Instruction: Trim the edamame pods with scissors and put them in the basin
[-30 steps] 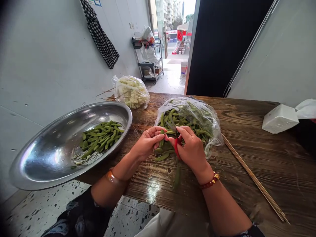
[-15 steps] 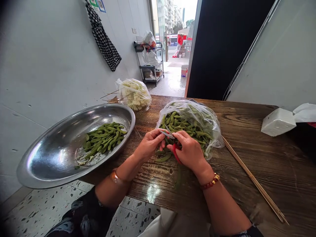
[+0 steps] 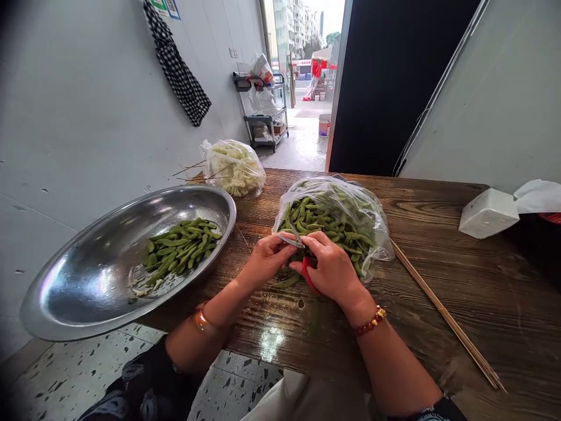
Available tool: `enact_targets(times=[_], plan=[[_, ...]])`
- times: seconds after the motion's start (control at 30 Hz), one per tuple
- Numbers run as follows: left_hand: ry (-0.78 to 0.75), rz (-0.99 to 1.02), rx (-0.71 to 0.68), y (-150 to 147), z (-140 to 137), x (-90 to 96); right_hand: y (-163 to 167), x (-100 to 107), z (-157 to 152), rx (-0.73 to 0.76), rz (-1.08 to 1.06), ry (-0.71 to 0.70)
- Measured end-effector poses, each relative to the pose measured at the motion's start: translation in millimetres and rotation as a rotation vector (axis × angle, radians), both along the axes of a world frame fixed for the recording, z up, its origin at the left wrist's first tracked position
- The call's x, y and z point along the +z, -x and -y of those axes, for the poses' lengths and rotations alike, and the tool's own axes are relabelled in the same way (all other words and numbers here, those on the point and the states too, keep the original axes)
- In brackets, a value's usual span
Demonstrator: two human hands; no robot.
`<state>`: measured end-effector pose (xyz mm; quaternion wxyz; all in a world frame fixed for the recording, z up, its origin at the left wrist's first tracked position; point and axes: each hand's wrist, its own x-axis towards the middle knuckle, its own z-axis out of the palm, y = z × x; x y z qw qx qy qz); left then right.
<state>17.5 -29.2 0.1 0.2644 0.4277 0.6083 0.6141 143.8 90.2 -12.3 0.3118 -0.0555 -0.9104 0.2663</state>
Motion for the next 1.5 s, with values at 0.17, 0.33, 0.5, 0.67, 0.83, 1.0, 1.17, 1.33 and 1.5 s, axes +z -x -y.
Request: enact_targets(times=[0.17,0.33,0.5,0.67,0.83,1.0,1.17,1.33,1.5], plan=[[0.026,-0.04,-0.005,-1,0,-1.0,-1,0,2,-0.022,0.014,-0.04],[-0.003,-0.041,-0.005,0,0,0.1,-1,-1,-1,0.012,0.03,-0.039],[-0.029,0.048,-0.047,1,1,4.8,-3,-1,-5,0.045,0.061,-0.044],[0.01,0.111,-0.107,5,2,4.7,-5,5,-3,0.042,0.122,-0.045],[0.04,0.183,-0.185,12,3,2.9,-7,11,-1,0.042,0.19,-0.04],[0.048,0.189,-0.17,13,3,0.7,-7,11,-1,0.04,0.198,-0.017],[0.039,0.098,-0.182,9,1,-1.1,-6,10,-1,-0.001,0.189,-0.047],[0.067,0.097,-0.152,8,1,-1.1,-6,8,-2,-0.017,0.227,-0.062],[0.127,0.136,-0.089,8,3,0.6,-5,6,-3,-0.026,0.238,-0.044]])
